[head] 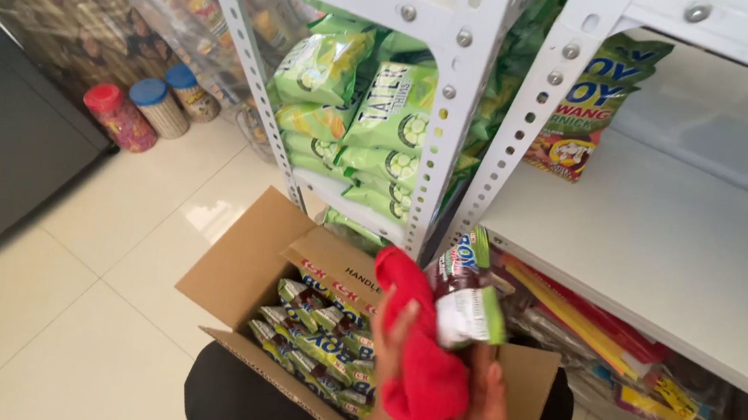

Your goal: Wiping down snack bags with a red cloth and arranging them neatly on metal shelving units.

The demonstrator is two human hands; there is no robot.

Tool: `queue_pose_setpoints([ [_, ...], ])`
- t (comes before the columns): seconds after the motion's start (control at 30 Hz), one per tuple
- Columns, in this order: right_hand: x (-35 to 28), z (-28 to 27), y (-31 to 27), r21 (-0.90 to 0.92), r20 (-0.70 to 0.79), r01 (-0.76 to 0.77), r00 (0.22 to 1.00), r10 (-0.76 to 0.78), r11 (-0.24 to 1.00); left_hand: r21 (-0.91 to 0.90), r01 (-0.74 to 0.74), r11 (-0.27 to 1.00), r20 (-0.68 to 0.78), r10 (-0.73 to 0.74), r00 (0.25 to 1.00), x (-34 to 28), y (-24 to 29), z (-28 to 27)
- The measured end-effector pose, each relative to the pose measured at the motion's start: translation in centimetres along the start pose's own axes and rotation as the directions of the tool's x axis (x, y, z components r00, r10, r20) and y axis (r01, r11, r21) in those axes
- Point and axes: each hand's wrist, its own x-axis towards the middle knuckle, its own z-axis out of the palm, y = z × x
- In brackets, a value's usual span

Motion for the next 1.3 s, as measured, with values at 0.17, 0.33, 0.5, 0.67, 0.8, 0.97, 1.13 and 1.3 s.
queue_pose_setpoints([
  [0.17, 1.0, 2.2, -3.4, -0.247, 0.155, 0.077, 0.987, -0.039, 0.966, -0.078, 0.173, 0.982, 0.054, -0.169, 0.984, 2.8, -1.7, -4.3],
  [0.33, 3.2, 1.6, -5.2, -0.467, 0.114, -0.019, 0.990, 0.082, 0.884, -0.417, 0.752, 0.511, 0.644, -0.418, 0.641, 2.3, -3.2, -6.4],
  [0.5, 2.4, -0.4, -2.3, -0.500, -0.057, -0.090, 0.996, 0.071, 0.861, -0.146, 0.726, 0.672, 0.430, -0.618, 0.658, -0.8, -7.1, -3.3],
  [0.67, 2.0, 1.7, 0.1, -0.413, -0.271, 0.103, 0.935, -0.230, 0.905, -0.558, 0.812, 0.170, 0.335, -0.850, 0.408, -3.7, -7.8, 0.5],
  [0.8, 0.6, 1.0, 1.6, -0.556, -0.319, -0.090, 0.941, -0.112, 0.826, -0.656, 0.732, 0.186, 0.380, -0.756, 0.533, -3.6, -8.2, 1.2],
  [0.97, -1.0, 0.1, 2.7, -0.697, -0.193, -0.100, 0.980, -0.052, 0.710, -0.410, 0.730, 0.547, 0.191, -0.731, 0.655, -3.8, -9.2, 0.8],
  [1.13, -2.4, -3.4, 6.2, -0.450, -0.222, -0.142, 0.974, 0.043, 0.882, -0.610, 0.568, 0.552, 0.064, -0.681, 0.730, -2.3, -6.5, 0.1],
  [1.3, -2.4, -6.7, 7.4, -0.004, -0.199, -0.207, 0.959, 0.202, 0.978, -0.656, 0.540, 0.528, 0.041, -0.688, 0.724, -4.4, -9.1, 0.5],
])
